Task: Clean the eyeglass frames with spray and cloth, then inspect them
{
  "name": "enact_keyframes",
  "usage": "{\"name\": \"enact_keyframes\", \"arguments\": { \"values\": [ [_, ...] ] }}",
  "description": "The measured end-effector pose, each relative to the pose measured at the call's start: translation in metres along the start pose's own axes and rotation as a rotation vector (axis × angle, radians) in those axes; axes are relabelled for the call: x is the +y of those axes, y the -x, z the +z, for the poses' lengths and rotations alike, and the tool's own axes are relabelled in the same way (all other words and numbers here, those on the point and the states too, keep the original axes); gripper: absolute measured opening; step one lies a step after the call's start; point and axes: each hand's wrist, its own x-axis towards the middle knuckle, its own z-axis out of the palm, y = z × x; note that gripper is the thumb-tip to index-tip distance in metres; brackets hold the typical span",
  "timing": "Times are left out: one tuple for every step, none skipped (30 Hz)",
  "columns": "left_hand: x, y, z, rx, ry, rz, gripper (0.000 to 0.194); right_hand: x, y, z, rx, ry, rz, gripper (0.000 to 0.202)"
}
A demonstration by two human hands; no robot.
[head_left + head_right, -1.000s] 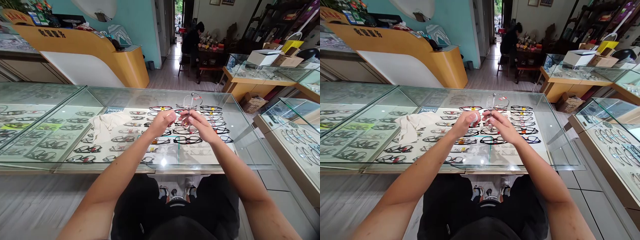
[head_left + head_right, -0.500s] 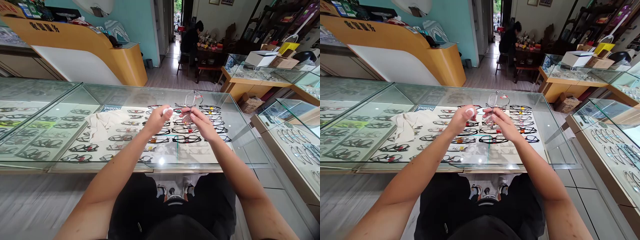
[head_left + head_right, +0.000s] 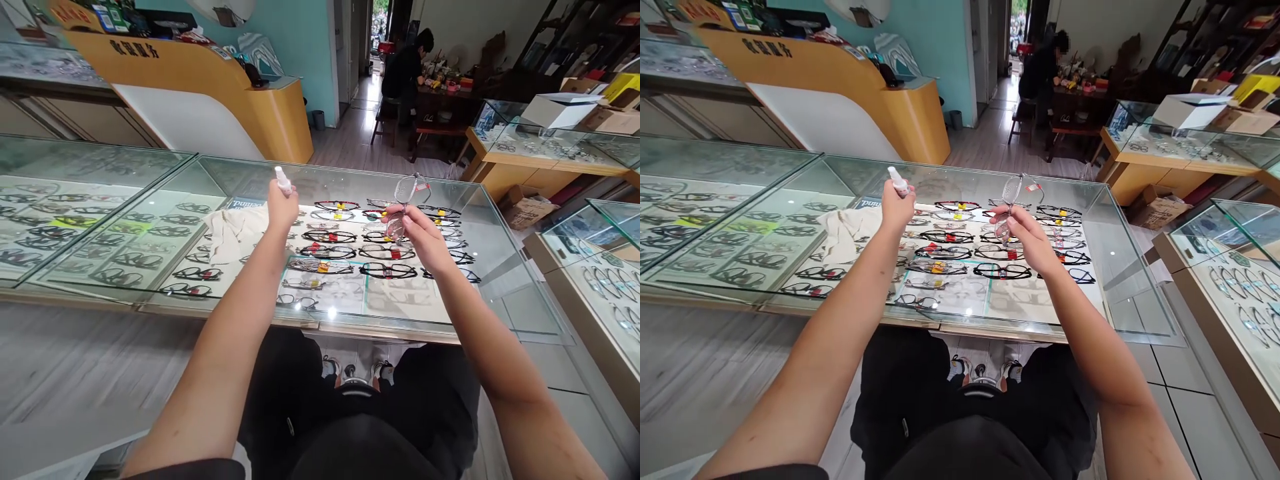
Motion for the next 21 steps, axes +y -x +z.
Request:
{"name": "enact_keyframes", "arguments": {
  "values": [
    [-0.001, 0.0, 0.0, 0.018, 0.01, -0.02, 0.04, 0.0, 0.0, 0.0, -0.002, -0.001, 0.0, 0.042],
    [-0.002, 0.0, 0.0, 0.027, 0.016, -0.037, 0.039, 0.0, 0.0, 0.0, -0.004, -0.004, 0.0, 0.041],
    [-0.002, 0.0, 0.0, 0.024, 0.016, -0.043, 0.039, -0.001, 0.0, 0.0, -0.006, -0.007, 0.001, 0.04],
    [-0.003, 0.0, 0.0, 0.019, 0.014, -0.047, 0.039, -0.001, 0.0, -0.001, -0.007, -0.009, 0.0, 0.039],
    [-0.004, 0.0, 0.0, 0.016, 0.01, -0.05, 0.039, -0.001, 0.0, -0.001, -0.007, -0.008, 0.001, 0.039],
    [-0.005, 0.0, 0.001, 0.015, 0.005, -0.052, 0.038, -0.001, 0.0, -0.001, -0.005, -0.002, 0.001, 0.039],
    [-0.006, -0.001, 0.001, 0.013, -0.001, -0.053, 0.037, -0.001, 0.001, -0.001, -0.003, 0.005, 0.0, 0.039],
    [-0.008, -0.001, 0.002, 0.011, -0.006, -0.055, 0.036, -0.001, 0.001, -0.001, -0.001, 0.013, -0.002, 0.04],
    [-0.009, -0.001, 0.002, 0.009, -0.01, -0.057, 0.034, -0.001, 0.001, -0.001, 0.0, 0.017, -0.006, 0.039],
    [-0.01, -0.001, 0.002, 0.006, -0.015, -0.06, 0.033, -0.001, 0.001, -0.001, 0.001, 0.018, -0.01, 0.039],
    [-0.011, -0.001, 0.003, 0.002, -0.019, -0.062, 0.031, -0.001, 0.001, -0.001, 0.003, 0.016, -0.012, 0.038],
    [-0.012, -0.001, 0.003, -0.003, -0.022, -0.065, 0.029, -0.001, 0.002, -0.001, 0.005, 0.011, -0.012, 0.037],
    [-0.013, -0.001, 0.003, -0.009, -0.024, -0.068, 0.027, -0.001, 0.002, -0.001, 0.007, 0.006, -0.009, 0.036],
    [-0.014, 0.0, 0.002, -0.016, -0.024, -0.07, 0.026, -0.001, 0.002, -0.001, 0.009, 0.0, -0.005, 0.036],
    [-0.014, 0.0, 0.002, -0.023, -0.024, -0.073, 0.025, -0.001, 0.002, -0.001, 0.01, -0.005, 0.001, 0.036],
    [-0.015, 0.001, 0.002, -0.028, -0.023, -0.074, 0.026, -0.001, 0.002, -0.001, 0.011, -0.01, 0.005, 0.036],
    [-0.015, 0.001, 0.002, -0.031, -0.022, -0.076, 0.027, -0.002, 0.002, -0.001, 0.012, -0.014, 0.007, 0.036],
    [-0.016, 0.002, 0.003, -0.032, -0.021, -0.078, 0.031, -0.002, 0.002, -0.001, 0.013, -0.018, 0.006, 0.036],
    [-0.015, 0.002, 0.003, -0.032, -0.021, -0.079, 0.037, -0.003, 0.002, -0.001, 0.015, -0.021, 0.005, 0.036],
    [-0.014, 0.002, 0.003, -0.03, -0.02, -0.076, 0.045, -0.003, 0.002, -0.001, 0.016, -0.02, 0.003, 0.036],
    [-0.012, 0.002, 0.002, -0.028, -0.017, -0.062, 0.055, -0.004, 0.002, -0.001, 0.017, -0.017, 0.001, 0.036]
  ]
}}
